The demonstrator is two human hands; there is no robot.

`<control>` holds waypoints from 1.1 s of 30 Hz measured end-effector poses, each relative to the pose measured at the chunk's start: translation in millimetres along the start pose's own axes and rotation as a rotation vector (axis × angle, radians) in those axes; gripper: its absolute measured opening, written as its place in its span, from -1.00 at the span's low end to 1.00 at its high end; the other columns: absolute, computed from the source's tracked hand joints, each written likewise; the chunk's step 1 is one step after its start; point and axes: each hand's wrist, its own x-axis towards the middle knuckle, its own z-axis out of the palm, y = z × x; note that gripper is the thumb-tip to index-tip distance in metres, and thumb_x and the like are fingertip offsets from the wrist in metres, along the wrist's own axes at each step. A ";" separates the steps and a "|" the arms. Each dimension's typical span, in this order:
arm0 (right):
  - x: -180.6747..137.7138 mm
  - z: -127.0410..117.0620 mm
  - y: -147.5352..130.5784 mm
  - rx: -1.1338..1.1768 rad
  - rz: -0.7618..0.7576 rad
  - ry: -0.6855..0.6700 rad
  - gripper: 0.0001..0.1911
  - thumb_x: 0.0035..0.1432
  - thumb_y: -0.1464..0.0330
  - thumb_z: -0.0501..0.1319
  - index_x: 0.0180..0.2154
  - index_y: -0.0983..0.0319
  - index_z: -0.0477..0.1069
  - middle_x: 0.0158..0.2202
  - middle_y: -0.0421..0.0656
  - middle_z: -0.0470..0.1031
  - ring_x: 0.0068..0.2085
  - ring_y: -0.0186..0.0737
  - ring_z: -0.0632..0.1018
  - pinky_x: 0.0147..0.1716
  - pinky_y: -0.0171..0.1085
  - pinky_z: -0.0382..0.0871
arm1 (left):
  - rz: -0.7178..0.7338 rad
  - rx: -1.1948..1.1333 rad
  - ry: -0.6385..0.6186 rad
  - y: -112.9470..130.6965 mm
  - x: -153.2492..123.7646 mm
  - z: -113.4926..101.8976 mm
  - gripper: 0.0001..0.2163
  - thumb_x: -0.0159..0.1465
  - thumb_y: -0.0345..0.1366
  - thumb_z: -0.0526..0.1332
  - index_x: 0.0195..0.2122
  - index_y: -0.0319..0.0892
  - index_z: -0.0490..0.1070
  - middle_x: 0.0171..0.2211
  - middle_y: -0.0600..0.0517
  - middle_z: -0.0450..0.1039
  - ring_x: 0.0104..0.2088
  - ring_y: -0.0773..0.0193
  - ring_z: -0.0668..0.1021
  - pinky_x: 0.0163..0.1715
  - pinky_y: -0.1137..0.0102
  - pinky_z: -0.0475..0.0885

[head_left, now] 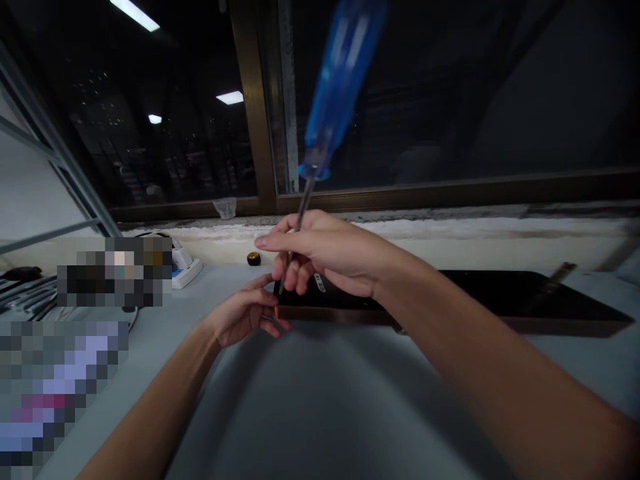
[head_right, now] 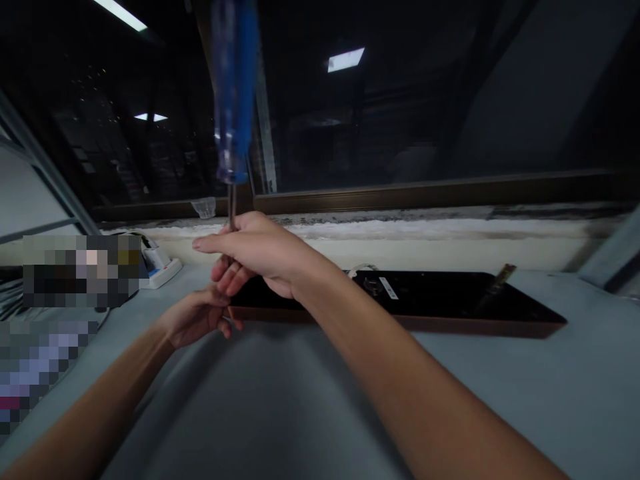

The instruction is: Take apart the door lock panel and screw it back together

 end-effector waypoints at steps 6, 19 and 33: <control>4.9 5.6 3.5 -0.105 -0.089 0.008 -0.91 0.14 0.47 0.01 -0.40 0.26 0.23 -0.37 -0.15 0.44 -0.53 -0.46 0.48 -0.48 -0.41 0.43 | -0.001 0.002 0.012 0.0 0.4 -0.2 -0.70 0.02 -0.47 0.15 -0.18 -0.20 0.22 -0.52 0.04 0.46 -0.50 0.23 0.56 -0.58 0.47 0.40; -2.9 -9.4 5.4 -0.585 -0.303 0.016 -0.87 0.13 0.43 -0.01 -0.30 0.23 0.28 -0.37 -0.15 0.48 -0.38 -0.34 0.49 -0.44 -0.40 0.32 | 0.014 0.029 -0.002 -5.8 5.8 -5.7 -0.67 0.14 -0.30 0.14 -0.05 -0.16 0.21 -0.45 0.02 0.50 -0.50 0.24 0.56 -0.55 0.43 0.43; 3.2 0.7 6.5 -0.650 -0.396 0.156 -0.92 0.06 0.44 0.10 -0.46 0.26 0.32 -0.49 -0.20 0.47 -0.46 -0.35 0.48 -0.50 -0.38 0.26 | 0.083 0.040 0.120 -2.4 8.4 10.8 -0.81 0.02 -0.44 0.18 -0.31 -0.20 0.27 -0.59 0.13 0.37 -0.65 0.37 0.47 -0.65 0.47 0.44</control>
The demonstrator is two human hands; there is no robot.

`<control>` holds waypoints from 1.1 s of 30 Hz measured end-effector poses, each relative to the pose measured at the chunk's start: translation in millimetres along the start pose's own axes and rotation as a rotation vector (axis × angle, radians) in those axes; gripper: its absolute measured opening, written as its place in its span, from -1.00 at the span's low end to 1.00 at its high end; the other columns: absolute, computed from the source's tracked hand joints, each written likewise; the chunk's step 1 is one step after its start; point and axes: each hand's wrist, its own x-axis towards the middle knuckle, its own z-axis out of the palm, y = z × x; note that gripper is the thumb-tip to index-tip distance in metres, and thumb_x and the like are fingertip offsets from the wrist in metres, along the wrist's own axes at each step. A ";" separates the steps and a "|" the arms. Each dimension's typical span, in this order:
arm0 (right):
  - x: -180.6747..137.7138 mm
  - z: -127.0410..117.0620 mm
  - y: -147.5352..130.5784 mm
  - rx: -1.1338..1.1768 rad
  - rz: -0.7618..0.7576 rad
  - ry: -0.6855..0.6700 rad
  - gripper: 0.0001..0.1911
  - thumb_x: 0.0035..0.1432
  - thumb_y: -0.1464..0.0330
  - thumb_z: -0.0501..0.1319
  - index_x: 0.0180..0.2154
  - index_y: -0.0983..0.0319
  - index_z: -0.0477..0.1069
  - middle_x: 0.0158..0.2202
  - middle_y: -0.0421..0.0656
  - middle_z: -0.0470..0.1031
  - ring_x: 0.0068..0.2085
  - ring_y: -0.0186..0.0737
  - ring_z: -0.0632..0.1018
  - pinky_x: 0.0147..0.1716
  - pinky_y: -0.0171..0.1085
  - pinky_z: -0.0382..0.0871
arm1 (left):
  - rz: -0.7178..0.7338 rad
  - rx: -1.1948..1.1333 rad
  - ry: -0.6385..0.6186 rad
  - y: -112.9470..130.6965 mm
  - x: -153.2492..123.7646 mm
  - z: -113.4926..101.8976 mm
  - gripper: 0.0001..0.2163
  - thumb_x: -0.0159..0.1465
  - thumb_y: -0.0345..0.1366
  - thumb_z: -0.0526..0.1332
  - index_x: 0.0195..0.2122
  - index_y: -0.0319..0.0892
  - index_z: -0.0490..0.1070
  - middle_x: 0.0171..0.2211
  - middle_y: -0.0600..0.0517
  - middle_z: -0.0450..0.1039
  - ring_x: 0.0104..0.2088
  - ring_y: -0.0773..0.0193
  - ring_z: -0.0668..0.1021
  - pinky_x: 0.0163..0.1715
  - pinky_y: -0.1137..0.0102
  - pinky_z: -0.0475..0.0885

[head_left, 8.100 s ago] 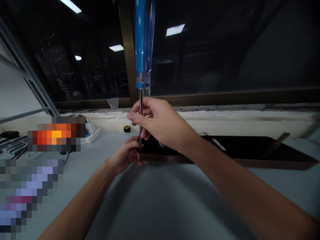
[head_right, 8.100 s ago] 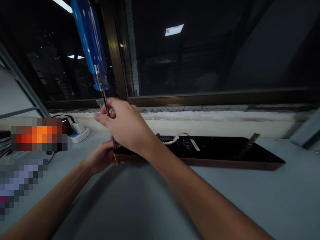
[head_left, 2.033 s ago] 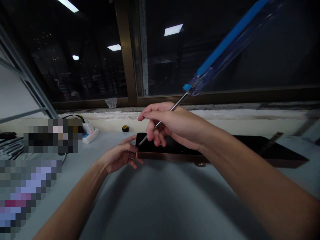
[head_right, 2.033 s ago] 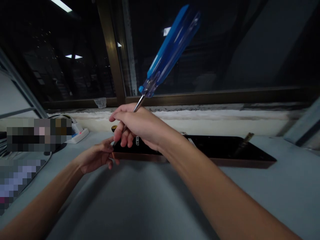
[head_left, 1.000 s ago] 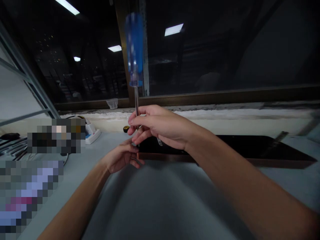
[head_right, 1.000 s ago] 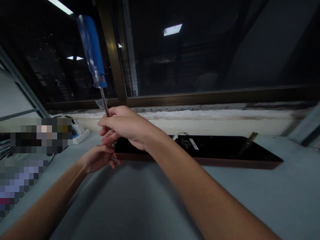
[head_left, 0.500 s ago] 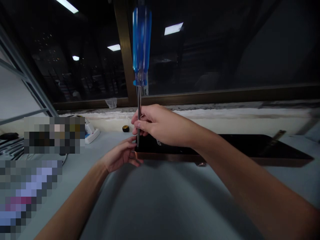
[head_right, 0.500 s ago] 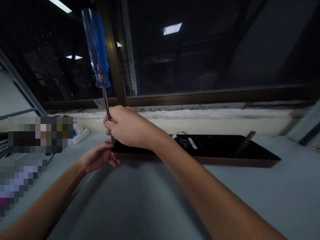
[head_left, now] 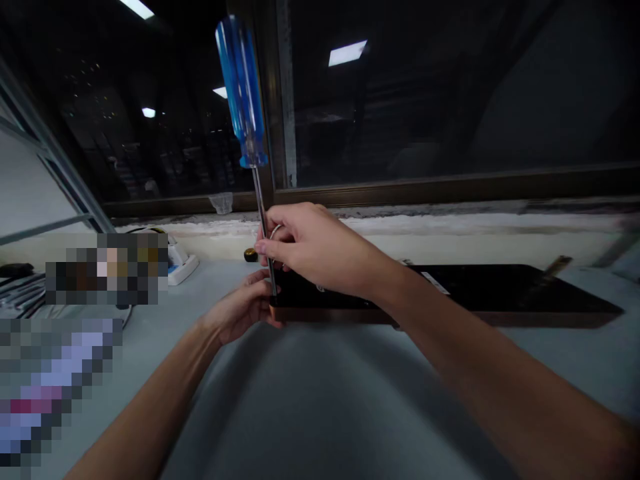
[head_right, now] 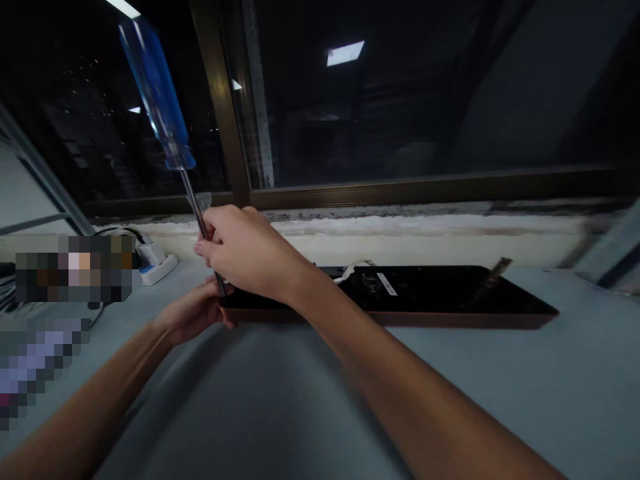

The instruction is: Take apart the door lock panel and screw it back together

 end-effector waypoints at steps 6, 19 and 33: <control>-2.4 -3.4 -1.0 -0.021 -0.053 -0.031 -0.93 0.06 0.42 0.11 -0.45 0.25 0.33 -0.52 -0.21 0.45 -0.44 -0.32 0.48 -0.51 -0.36 0.28 | -0.008 -0.032 0.018 -1.9 0.9 -0.8 -0.83 0.04 -0.44 0.17 -0.30 -0.21 0.30 -0.57 0.12 0.38 -0.64 0.36 0.47 -0.65 0.47 0.42; -5.9 -10.6 8.0 0.351 -0.005 -0.275 -0.80 0.17 0.51 -0.04 -0.15 0.22 0.16 -0.23 -0.15 0.45 -0.22 -0.34 0.49 -0.29 -0.33 0.40 | -0.008 -0.072 0.016 -3.8 1.4 -4.3 -0.83 0.06 -0.44 0.15 -0.29 -0.20 0.29 -0.58 0.12 0.40 -0.65 0.36 0.48 -0.64 0.46 0.44; -0.5 1.9 -2.1 -0.148 -0.091 0.159 -0.79 -0.03 0.31 0.22 -0.58 0.25 0.25 -0.62 -0.29 0.32 -0.54 -0.42 0.33 -0.57 -0.37 0.11 | -0.019 -0.063 0.013 -2.4 2.0 -0.3 -0.88 0.05 -0.42 0.13 -0.34 -0.22 0.31 -0.62 0.10 0.40 -0.65 0.36 0.47 -0.62 0.46 0.42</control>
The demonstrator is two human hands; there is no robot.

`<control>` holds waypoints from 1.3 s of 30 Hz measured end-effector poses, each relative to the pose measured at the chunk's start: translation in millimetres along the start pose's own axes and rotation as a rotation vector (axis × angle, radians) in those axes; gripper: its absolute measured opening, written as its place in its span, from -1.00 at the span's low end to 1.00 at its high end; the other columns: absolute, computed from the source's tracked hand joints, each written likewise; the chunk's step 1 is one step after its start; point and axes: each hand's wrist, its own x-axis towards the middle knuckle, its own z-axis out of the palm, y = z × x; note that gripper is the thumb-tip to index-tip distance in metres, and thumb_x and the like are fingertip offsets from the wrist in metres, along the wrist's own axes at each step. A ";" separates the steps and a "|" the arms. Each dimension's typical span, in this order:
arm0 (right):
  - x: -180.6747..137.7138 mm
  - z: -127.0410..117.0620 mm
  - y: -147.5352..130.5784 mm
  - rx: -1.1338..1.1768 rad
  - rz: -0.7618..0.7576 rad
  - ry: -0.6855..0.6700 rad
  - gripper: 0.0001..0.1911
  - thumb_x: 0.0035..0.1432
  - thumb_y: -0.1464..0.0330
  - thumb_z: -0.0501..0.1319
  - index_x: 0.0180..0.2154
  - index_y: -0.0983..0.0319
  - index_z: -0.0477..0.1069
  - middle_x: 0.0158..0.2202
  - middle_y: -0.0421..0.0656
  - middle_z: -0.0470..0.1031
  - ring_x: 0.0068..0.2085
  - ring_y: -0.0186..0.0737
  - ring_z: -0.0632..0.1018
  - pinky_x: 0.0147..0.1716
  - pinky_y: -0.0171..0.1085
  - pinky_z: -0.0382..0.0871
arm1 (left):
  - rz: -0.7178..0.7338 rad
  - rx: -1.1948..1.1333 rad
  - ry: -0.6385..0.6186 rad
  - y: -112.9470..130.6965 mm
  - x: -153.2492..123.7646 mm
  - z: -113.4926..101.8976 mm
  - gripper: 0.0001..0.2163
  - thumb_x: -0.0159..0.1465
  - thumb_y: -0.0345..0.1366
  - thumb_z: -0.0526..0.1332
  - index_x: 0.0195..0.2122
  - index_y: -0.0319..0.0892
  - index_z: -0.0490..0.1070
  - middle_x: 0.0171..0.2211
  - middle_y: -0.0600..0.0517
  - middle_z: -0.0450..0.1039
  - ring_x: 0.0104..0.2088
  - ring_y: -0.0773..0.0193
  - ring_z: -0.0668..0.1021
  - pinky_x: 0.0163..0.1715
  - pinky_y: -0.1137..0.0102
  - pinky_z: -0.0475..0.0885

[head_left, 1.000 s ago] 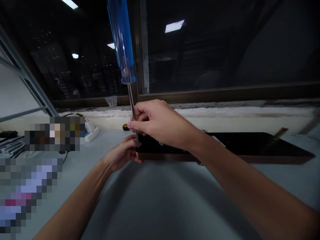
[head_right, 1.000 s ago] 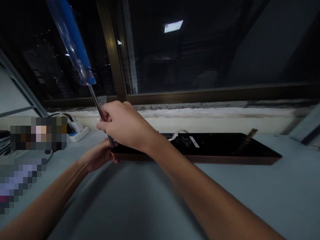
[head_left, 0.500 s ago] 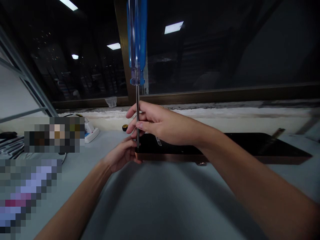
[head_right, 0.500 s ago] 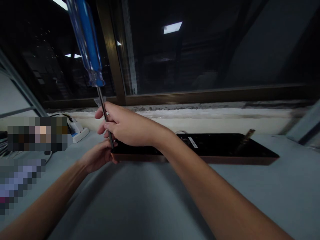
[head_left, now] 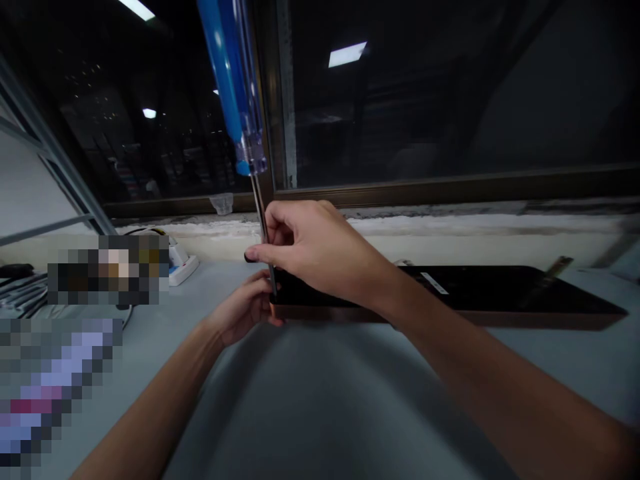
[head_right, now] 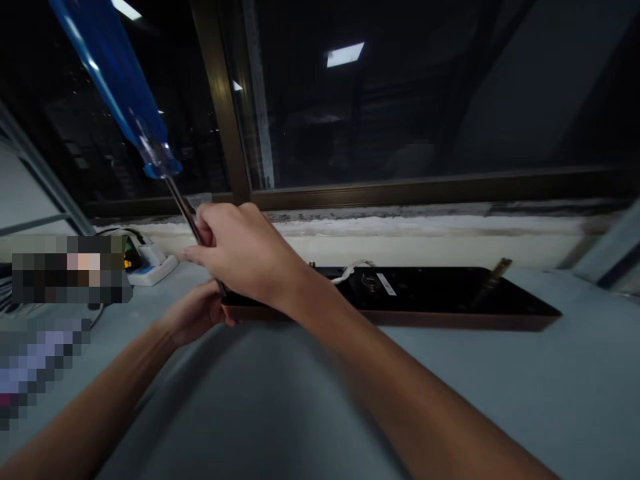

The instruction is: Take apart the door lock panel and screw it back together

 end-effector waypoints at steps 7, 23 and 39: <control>-1.3 -8.0 7.9 0.313 0.142 -0.254 -0.75 0.09 0.49 0.07 -0.14 0.26 0.26 -0.39 -0.16 0.48 -0.40 -0.34 0.49 -0.44 -0.34 0.36 | 0.004 -0.016 -0.014 -1.7 -0.4 -4.4 -0.79 0.08 -0.42 0.14 -0.22 -0.19 0.30 -0.58 0.12 0.41 -0.65 0.37 0.47 -0.63 0.47 0.43; -0.4 -3.9 10.3 0.364 0.044 -0.184 -0.95 0.04 0.47 0.12 -0.38 0.23 0.27 -0.49 -0.21 0.41 -0.42 -0.34 0.45 -0.44 -0.33 0.37 | 0.017 0.021 0.055 0.9 -1.7 2.7 -0.87 0.02 -0.43 0.16 -0.37 -0.21 0.30 -0.63 0.13 0.36 -0.69 0.39 0.43 -0.64 0.45 0.42; -0.9 -3.4 10.1 0.520 0.066 -0.229 -0.91 0.06 0.50 0.07 -0.35 0.21 0.21 -0.37 -0.19 0.38 -0.32 -0.35 0.44 -0.38 -0.33 0.38 | -0.027 0.015 0.046 1.8 -2.1 2.3 -0.88 0.04 -0.41 0.15 -0.37 -0.19 0.29 -0.63 0.14 0.35 -0.66 0.39 0.44 -0.62 0.46 0.42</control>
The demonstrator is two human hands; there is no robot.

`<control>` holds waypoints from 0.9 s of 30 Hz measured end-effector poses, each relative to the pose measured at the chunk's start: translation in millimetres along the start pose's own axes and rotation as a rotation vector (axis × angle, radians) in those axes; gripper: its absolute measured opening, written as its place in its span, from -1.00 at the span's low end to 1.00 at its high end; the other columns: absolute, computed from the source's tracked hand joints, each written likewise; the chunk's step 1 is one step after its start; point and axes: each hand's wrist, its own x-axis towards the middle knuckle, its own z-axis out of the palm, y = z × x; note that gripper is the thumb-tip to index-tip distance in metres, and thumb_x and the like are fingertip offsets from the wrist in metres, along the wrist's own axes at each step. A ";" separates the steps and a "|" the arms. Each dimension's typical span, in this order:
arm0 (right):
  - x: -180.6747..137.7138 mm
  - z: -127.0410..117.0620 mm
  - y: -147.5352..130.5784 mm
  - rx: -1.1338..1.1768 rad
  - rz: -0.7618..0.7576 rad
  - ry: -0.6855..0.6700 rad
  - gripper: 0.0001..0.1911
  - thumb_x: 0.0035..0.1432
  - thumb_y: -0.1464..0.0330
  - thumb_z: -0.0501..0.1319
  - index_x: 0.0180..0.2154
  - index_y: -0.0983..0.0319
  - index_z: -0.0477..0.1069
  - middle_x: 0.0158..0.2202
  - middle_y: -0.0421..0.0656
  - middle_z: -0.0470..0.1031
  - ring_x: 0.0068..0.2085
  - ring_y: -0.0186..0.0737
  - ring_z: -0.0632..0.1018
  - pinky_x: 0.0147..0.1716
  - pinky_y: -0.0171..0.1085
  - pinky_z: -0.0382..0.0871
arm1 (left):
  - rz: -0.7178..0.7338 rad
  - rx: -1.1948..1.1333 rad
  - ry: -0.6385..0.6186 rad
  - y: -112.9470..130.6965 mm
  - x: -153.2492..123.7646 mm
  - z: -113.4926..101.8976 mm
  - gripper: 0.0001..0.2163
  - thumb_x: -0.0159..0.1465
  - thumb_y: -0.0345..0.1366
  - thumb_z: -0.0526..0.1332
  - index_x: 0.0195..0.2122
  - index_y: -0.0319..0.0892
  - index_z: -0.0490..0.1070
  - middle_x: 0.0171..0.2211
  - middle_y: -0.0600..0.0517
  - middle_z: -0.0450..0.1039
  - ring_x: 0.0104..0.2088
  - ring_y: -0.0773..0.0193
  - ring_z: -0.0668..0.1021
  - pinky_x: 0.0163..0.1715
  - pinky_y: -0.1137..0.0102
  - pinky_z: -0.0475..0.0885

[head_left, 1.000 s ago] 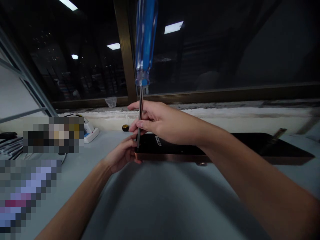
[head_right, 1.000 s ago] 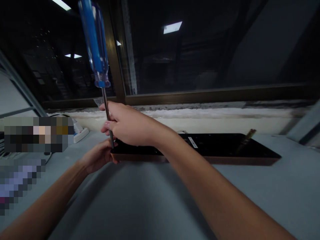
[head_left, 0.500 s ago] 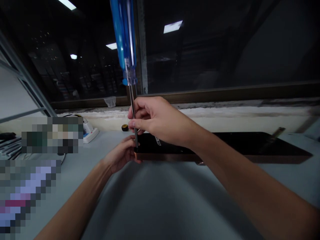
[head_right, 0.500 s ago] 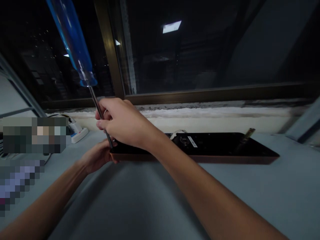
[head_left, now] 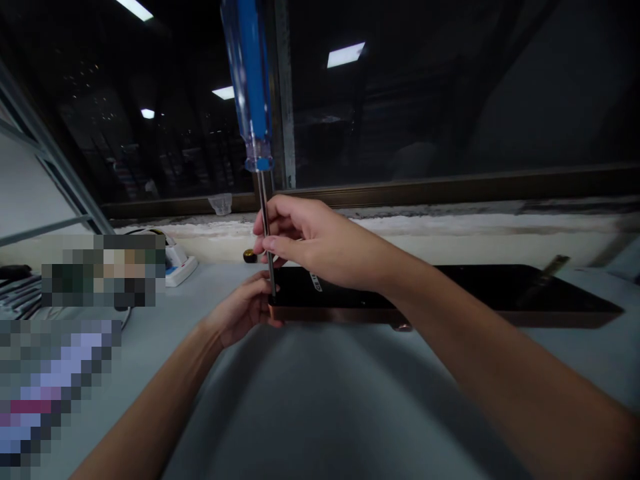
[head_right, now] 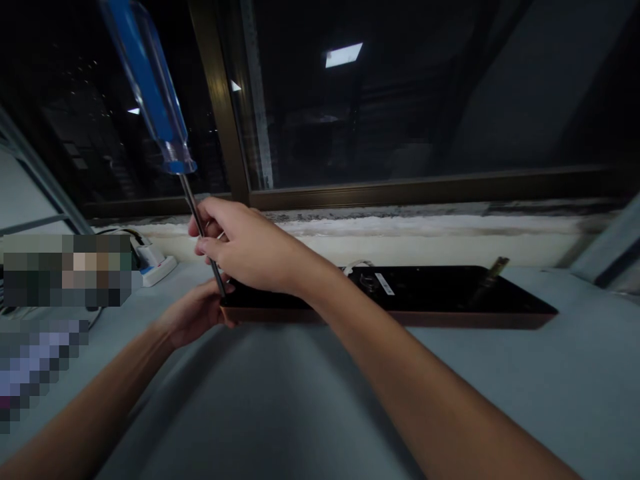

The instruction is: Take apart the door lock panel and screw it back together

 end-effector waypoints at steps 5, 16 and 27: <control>1.1 2.0 -4.2 -0.283 -0.021 0.223 -0.88 -0.04 0.41 0.20 -0.51 0.24 0.25 -0.54 -0.24 0.33 -0.47 -0.37 0.38 -0.51 -0.33 0.29 | 0.007 -0.002 -0.003 1.3 -1.1 1.3 -0.88 0.05 -0.43 0.13 -0.34 -0.19 0.29 -0.61 0.13 0.35 -0.65 0.39 0.44 -0.62 0.47 0.42; -0.4 -6.6 -2.7 -0.040 0.057 0.031 -0.66 0.07 0.53 0.10 -0.07 0.28 0.24 -0.39 -0.16 0.49 -0.30 -0.30 0.50 -0.32 -0.28 0.40 | -0.001 0.029 -0.004 1.5 -0.7 -0.3 -0.84 0.07 -0.44 0.10 -0.29 -0.19 0.28 -0.60 0.12 0.36 -0.66 0.40 0.44 -0.63 0.47 0.43; -3.9 -0.3 -9.6 0.067 0.052 -0.009 -0.60 0.06 0.60 0.02 -0.06 0.21 0.17 -0.22 -0.14 0.43 -0.27 -0.33 0.48 -0.34 -0.33 0.44 | 0.015 0.010 -0.003 0.3 0.6 -0.4 -0.85 0.02 -0.43 0.17 -0.34 -0.22 0.31 -0.61 0.11 0.37 -0.67 0.39 0.44 -0.64 0.45 0.42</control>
